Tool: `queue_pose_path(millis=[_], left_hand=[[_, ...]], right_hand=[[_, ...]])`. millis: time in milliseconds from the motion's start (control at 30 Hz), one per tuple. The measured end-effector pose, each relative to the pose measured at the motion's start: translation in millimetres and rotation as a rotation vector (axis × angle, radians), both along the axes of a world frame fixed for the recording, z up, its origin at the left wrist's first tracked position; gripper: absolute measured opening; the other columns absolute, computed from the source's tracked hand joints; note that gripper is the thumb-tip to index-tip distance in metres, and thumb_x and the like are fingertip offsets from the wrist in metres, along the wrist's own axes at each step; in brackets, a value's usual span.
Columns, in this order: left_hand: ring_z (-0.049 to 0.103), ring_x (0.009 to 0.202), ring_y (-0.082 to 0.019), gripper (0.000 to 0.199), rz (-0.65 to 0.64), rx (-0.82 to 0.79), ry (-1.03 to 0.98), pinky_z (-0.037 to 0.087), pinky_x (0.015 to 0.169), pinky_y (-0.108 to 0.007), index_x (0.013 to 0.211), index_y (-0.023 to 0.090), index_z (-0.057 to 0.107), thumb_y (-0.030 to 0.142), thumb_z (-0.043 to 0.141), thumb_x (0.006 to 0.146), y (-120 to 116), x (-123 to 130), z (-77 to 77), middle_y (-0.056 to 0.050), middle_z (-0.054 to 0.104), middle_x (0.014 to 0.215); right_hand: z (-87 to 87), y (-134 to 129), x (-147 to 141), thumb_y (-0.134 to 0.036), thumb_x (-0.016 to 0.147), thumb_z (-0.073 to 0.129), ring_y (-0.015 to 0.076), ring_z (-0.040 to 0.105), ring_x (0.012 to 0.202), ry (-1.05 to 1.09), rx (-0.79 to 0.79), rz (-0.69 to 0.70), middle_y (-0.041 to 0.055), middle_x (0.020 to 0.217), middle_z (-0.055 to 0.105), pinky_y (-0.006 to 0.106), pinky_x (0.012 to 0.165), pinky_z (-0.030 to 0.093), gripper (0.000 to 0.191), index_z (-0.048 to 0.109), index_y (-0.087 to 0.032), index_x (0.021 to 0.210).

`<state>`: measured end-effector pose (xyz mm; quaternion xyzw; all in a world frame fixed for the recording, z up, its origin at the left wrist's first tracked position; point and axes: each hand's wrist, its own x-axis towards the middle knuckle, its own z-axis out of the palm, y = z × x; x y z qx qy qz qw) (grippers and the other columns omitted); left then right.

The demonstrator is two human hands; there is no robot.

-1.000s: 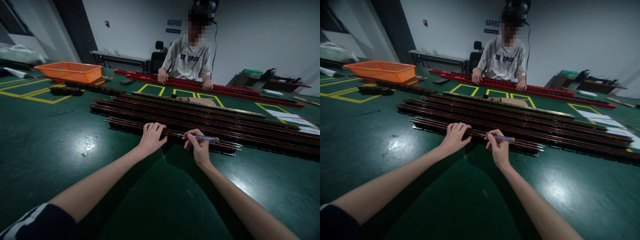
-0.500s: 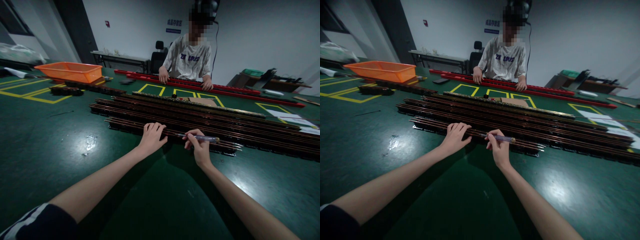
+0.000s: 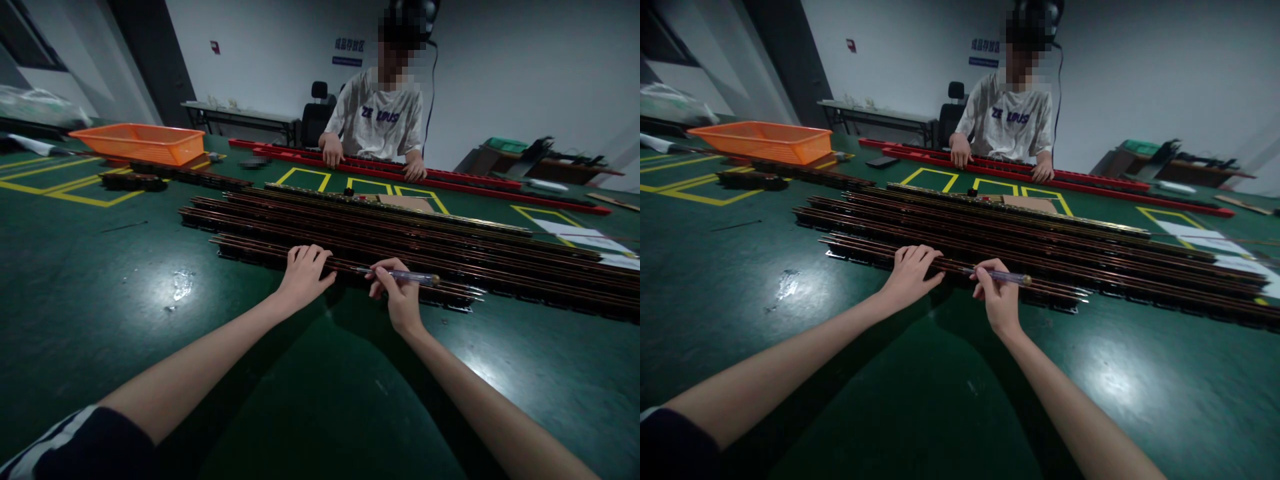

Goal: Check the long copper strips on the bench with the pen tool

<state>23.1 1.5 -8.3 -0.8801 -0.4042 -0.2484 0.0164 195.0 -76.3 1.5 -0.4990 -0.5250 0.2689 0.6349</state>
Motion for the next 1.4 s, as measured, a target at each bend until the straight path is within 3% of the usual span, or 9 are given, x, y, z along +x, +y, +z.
queue_pose_path(millis=[433, 933, 1400], left_hand=[[0.049, 0.106, -0.026, 0.033, 0.033, 0.011, -0.019, 0.03, 0.096, -0.044, 0.115, 0.014, 0.055, 0.03, 0.048, 0.088, -1.6, 0.4, -0.1, -0.009, 0.058, 0.111], [0.048, 0.107, -0.026, 0.033, 0.022, -0.01, -0.03, 0.03, 0.098, -0.046, 0.115, 0.014, 0.056, 0.03, 0.048, 0.087, -0.8, 0.3, -0.4, -0.01, 0.058, 0.112], [0.048, 0.107, -0.025, 0.031, 0.02, -0.002, -0.038, 0.029, 0.101, -0.046, 0.114, 0.016, 0.055, 0.028, 0.047, 0.087, -0.2, -1.0, -0.4, -0.009, 0.057, 0.11]], right_hand=[[2.1, -1.5, -2.5, -0.031, 0.081, 0.057, 0.0072, 0.052, 0.042, 0.004, -0.017, -0.014, -0.0015, 0.066, 0.062, 0.02, 0.039, 0.037, 0.014, 0.057, -0.017, 0.079], [3.0, -1.3, -3.2, -0.029, 0.076, 0.06, 0.0082, 0.051, 0.036, 0.129, 0.046, -0.157, -0.0024, 0.056, 0.061, 0.02, 0.036, 0.035, 0.013, 0.058, -0.016, 0.072], [1.3, -1.3, -1.3, -0.029, 0.08, 0.057, 0.0083, 0.052, 0.041, 0.043, 0.012, -0.071, -0.0021, 0.063, 0.061, 0.021, 0.039, 0.037, 0.012, 0.056, -0.018, 0.076]])
